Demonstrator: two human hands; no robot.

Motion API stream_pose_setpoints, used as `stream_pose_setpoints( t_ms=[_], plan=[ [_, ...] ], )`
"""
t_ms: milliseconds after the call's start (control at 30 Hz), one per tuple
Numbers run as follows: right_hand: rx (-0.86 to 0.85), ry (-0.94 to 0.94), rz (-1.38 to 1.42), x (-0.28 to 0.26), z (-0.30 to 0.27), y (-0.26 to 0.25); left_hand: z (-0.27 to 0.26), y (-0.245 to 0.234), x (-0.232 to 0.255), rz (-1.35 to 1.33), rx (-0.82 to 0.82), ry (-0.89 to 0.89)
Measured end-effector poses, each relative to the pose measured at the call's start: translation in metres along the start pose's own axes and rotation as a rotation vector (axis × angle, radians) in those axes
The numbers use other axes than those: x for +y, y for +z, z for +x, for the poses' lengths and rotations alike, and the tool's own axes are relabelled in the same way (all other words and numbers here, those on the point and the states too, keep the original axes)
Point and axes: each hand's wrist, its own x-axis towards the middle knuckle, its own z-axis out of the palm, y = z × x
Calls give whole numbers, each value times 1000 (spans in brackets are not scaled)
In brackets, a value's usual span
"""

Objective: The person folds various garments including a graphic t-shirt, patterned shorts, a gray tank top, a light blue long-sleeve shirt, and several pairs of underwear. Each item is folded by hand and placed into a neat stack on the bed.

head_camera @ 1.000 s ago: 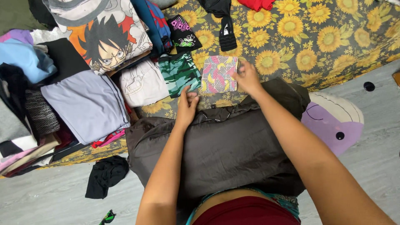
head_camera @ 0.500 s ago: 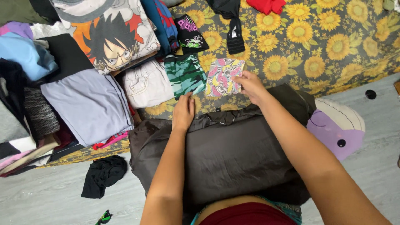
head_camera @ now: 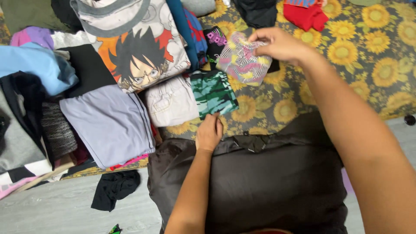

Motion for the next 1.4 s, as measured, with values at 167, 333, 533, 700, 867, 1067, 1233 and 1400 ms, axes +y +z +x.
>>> stream_pose_setpoints(
  t_ms=[167, 333, 533, 700, 867, 1067, 1233, 1400],
  plan=[
    [-195, -102, -256, -17, 73, 0, 4, -4, 5, 8, -13, -21],
    [-219, -19, -384, 7, 148, 11, 7, -5, 6, 16, -37, -22],
    [505, -375, -629, 57, 167, 79, 12, -8, 8, 20, -58, -47],
    [410, -342, -710, 87, 140, 141, 12, -8, 8, 20, -67, -42],
    [371, -316, -907, 75, 131, 147, 12, -5, 5, 32, -95, -52],
    [284, -317, -867, 107, 161, 130, 12, -5, 8, 23, -74, -40],
    [396, -266, -12, 92, 156, 54, 12, -4, 8, 37, -77, -58],
    [788, -453, -908, 135, 120, -66, 12, -4, 9, 47, -73, -57]
  ],
)
